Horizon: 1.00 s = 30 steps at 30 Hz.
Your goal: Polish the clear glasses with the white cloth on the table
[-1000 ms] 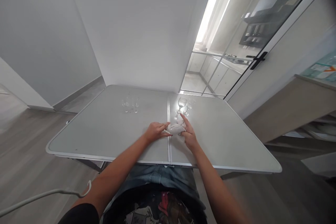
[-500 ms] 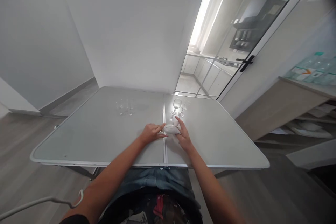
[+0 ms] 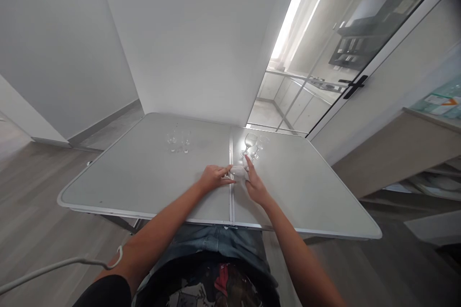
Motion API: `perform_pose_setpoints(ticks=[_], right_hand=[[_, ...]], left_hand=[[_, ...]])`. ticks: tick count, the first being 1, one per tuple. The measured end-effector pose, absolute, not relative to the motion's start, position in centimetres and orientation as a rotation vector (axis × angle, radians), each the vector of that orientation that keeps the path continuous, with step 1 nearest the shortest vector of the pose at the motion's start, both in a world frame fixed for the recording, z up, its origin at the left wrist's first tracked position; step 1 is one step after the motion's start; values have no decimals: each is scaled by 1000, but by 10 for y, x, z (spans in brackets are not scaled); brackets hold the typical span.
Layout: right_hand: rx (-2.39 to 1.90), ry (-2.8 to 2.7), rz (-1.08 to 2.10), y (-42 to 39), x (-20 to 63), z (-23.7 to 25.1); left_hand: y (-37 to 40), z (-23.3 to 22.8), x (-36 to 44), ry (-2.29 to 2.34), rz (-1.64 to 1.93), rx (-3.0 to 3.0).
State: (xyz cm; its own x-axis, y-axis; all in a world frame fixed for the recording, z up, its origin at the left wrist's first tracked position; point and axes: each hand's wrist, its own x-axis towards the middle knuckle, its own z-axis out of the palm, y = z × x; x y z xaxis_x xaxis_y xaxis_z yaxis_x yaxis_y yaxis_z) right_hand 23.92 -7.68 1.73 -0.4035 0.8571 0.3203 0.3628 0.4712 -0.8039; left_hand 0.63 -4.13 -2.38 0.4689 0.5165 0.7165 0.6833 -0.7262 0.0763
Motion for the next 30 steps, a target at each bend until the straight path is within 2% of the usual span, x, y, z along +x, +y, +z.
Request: perform_pose_setpoints(ticks=[2,4,10,12,15,17,19,23,25,27,30], right_hand=[[-1088,-2104,661,-76,235,14],[-1124,-2112,675,-75,230,9],[-954,-1869,1192,-71,241,13],[-948,-1909,1077,-71,245,18],[-1025,-2122,702,-74,240,22],[-1117,-2169,598,-75,231,22],[-1157,-2078,700,-74,224,22],[-1065,-1796,1182,-70,231,30],[-1009,-1709,1307,-70,241,35],[-979,-1713,1233,-71,248,36],[-1019,-1928,879,-74,246,29]], left_hand=[[-42,-23,4,-1052,-1074,-2467],[-43,-21,-1,-1032,-989,-2490],[-43,-20,1,-962,-875,-2596],[-43,-20,6,-978,-920,-2568],[-44,-20,8,-1011,-1008,-2480],[-46,-20,4,-1013,-1014,-2465],[-47,-20,-1,-1007,-996,-2490],[-46,-22,-2,-991,-1045,-2537],[-44,-24,3,-1010,-1139,-2549],[-41,-25,7,-1086,-1240,-2557],[-40,-24,7,-1192,-1275,-2535]])
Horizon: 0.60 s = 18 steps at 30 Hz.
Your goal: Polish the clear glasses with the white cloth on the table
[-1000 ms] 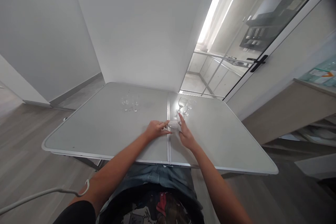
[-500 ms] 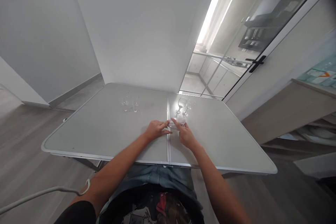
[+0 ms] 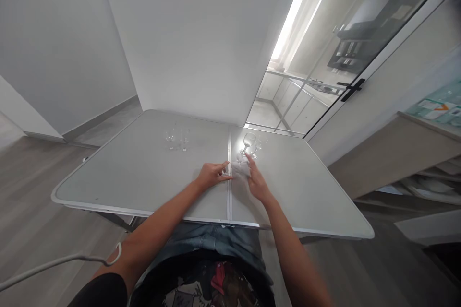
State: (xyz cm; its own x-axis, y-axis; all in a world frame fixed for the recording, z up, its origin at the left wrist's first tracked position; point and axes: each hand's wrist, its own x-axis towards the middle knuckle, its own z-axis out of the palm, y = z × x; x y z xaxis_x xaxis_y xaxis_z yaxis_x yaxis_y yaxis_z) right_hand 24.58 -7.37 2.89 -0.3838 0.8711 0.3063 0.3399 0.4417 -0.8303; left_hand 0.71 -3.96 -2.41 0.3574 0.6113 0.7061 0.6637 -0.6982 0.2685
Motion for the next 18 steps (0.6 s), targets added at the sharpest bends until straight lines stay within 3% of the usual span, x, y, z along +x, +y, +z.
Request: perform_pose_setpoints(ticks=[3,9,15,18], right_hand=[[-1071,-2086,731,-77,235,22],[-950,-1781,1298,-83,244,30],[-1039,-1922,869,-82,242,25],[-1030,-1958,999,-82,237,19]], left_hand=[[-41,-21,-1,-1158,-1172,-2540],[-45,-17,-2,-978,-1194,-2723],[-49,-23,8,-1057,-1119,-2586],[-50,-21,2,-986,-1021,-2625]])
